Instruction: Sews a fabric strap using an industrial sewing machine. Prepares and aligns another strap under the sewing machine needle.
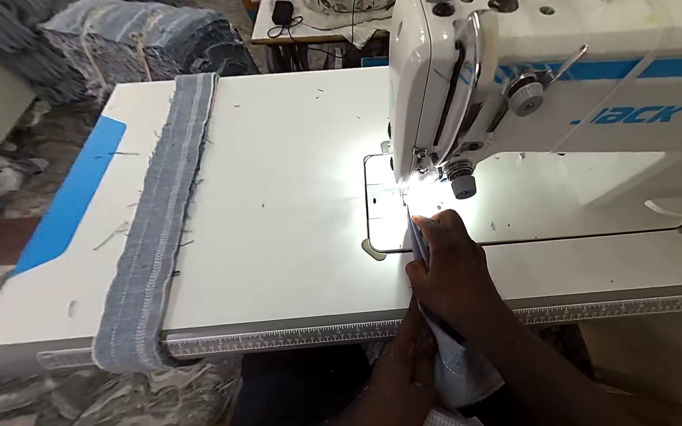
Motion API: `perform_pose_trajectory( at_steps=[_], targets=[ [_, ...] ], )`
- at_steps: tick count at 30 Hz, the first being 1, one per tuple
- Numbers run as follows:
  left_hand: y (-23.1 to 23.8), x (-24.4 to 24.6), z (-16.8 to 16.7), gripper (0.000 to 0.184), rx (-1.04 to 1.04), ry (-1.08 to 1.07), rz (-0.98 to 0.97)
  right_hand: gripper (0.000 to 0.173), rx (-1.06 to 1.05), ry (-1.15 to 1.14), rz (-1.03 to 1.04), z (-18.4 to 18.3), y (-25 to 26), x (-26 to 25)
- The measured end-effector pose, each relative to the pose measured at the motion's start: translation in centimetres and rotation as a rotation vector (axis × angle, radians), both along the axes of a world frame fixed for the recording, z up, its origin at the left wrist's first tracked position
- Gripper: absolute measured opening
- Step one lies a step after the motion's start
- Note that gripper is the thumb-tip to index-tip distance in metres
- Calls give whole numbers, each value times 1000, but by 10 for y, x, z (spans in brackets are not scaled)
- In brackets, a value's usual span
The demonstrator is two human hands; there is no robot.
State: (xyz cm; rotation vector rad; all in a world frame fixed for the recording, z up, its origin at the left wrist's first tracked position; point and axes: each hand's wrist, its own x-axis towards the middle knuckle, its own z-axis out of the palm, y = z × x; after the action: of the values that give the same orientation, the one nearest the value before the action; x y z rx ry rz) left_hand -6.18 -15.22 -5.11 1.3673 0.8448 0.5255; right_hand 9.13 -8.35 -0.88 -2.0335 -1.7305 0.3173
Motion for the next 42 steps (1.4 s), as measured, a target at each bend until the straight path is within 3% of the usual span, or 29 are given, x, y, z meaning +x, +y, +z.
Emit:
perform_pose_trajectory(
  at_steps=[42],
  targets=[
    [3,-4,-3,64,35,41,0,59,3,7,-10,-1,2,1]
  ],
)
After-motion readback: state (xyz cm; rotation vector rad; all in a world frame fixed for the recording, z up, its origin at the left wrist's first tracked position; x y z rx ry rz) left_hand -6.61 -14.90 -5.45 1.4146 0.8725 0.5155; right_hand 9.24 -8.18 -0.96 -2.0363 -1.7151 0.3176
